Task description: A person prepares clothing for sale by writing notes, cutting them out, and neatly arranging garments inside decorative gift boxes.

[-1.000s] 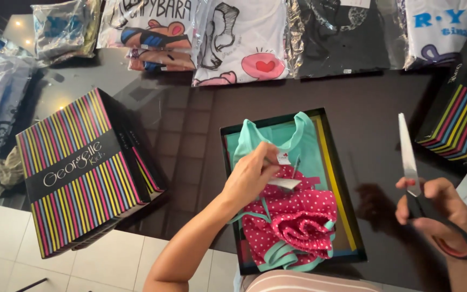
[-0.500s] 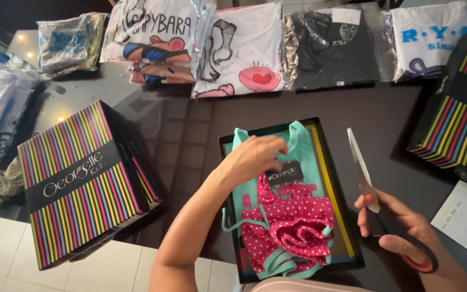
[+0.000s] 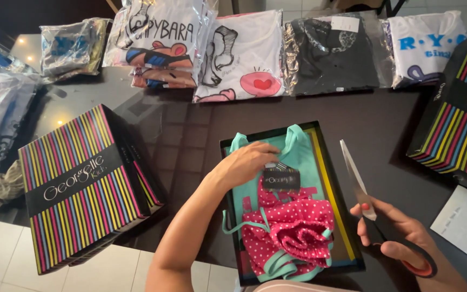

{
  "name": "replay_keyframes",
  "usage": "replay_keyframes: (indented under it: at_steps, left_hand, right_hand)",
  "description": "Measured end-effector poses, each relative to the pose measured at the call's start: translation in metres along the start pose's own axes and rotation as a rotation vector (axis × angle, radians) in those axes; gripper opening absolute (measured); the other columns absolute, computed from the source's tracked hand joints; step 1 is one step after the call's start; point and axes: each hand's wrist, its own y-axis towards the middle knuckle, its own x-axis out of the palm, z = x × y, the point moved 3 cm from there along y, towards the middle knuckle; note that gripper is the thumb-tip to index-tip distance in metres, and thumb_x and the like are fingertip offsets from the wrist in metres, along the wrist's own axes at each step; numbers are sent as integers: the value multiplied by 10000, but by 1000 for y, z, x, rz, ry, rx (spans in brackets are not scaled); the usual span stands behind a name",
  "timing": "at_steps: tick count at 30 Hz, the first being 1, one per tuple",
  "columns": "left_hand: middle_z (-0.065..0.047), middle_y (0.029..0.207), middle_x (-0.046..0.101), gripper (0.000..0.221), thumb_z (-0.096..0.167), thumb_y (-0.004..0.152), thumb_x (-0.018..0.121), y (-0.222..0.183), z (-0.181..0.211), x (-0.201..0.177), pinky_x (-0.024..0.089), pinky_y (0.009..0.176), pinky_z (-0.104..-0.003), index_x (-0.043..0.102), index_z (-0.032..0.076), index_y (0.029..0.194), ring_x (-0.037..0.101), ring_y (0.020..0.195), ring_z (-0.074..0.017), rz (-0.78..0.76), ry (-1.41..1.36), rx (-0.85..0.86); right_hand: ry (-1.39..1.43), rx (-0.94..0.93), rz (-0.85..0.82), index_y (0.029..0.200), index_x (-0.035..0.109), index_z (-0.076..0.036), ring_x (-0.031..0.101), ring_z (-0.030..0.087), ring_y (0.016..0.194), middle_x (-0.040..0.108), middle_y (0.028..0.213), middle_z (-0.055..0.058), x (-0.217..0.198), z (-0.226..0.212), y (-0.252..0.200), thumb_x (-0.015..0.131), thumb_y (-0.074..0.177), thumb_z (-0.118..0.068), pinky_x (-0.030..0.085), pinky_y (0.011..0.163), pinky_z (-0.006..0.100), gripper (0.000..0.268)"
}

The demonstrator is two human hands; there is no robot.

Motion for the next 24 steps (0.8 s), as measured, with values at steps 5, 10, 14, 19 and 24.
replay_keyframes:
  at_steps: [5, 10, 14, 19, 24]
  left_hand:
    - [-34, 1276, 656, 186, 155, 1029, 570, 9, 1, -9, 531, 878, -422, 742, 101, 1077, 613, 1146, -281, 122, -62, -72]
    - [-6, 946, 748, 281, 187, 883, 695, 6, 8, -43, 510, 722, -291, 643, 185, 1159, 670, 765, -115, 505, -621, -694]
    - [-42, 999, 761, 214, 250, 943, 644, 2, 13, -44, 463, 657, -295, 472, 150, 1022, 641, 740, -124, 561, -716, -722]
    - [52, 876, 765, 179, 193, 930, 655, -1, 4, -32, 498, 698, -224, 784, 181, 1053, 663, 756, -41, 521, -676, -598]
    - [36, 1025, 798, 298, 265, 866, 767, -4, 4, -26, 560, 845, -229, 750, 183, 1153, 760, 947, -77, 455, -682, -596]
  right_hand:
    - [103, -43, 29, 1525, 441, 100, 635, 297, 786, 639, 1305, 227, 11, -7, -1, 836, 769, -294, 512, 714, 407, 940]
    - [75, -76, -48, 1576, 362, 37, 617, 247, 735, 589, 1330, 175, 15, -4, 11, 873, 734, -145, 522, 692, 359, 1002]
    - [-22, -34, -45, 1631, 308, -50, 573, 177, 789, 566, 1332, 121, 25, 4, 22, 875, 678, 19, 480, 712, 269, 1111]
    - [-377, 141, -45, 1663, 230, -172, 565, 175, 768, 576, 1370, 41, 38, 0, 30, 841, 731, -57, 557, 729, 310, 1120]
    - [-315, 7, 37, 1667, 202, -132, 652, 186, 896, 536, 1322, 132, 51, -8, 51, 769, 739, -9, 597, 859, 323, 1095]
